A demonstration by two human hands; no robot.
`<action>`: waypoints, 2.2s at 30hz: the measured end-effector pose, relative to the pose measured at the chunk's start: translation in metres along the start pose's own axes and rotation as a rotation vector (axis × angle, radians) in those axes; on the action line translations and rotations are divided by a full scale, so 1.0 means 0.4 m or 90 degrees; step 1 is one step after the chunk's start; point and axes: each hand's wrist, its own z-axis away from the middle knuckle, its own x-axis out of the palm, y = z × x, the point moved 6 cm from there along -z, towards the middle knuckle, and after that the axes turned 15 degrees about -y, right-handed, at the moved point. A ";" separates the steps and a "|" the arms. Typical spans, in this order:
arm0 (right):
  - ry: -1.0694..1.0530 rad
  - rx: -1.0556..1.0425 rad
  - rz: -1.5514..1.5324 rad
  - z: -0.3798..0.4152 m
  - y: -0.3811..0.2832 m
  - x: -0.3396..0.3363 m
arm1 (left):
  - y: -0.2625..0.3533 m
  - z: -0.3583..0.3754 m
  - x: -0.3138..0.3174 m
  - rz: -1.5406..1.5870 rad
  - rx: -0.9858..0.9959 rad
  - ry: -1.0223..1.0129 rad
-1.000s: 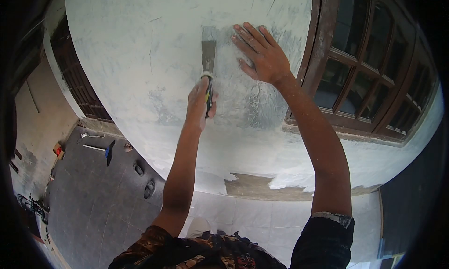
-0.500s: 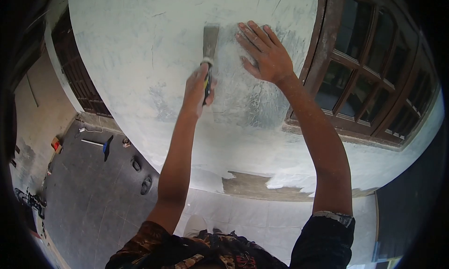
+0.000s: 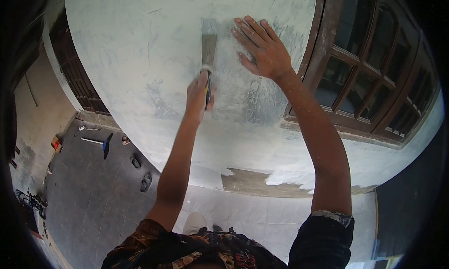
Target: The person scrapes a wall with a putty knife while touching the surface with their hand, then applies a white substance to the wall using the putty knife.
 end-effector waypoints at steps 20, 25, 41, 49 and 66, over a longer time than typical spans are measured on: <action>0.010 0.006 -0.007 0.003 -0.003 -0.002 | 0.040 -0.041 -0.015 -0.015 0.036 0.025; 0.005 0.008 -0.007 0.003 -0.001 -0.003 | -0.056 0.038 -0.005 0.029 -0.014 0.024; 0.021 0.005 -0.012 0.000 -0.003 -0.003 | 0.058 -0.066 -0.015 0.007 0.060 0.006; 0.020 0.004 -0.019 0.001 -0.003 -0.001 | -0.026 -0.017 -0.040 -0.057 0.001 0.010; 0.014 0.000 -0.013 0.002 -0.006 -0.012 | 0.018 -0.046 -0.019 -0.054 0.031 0.001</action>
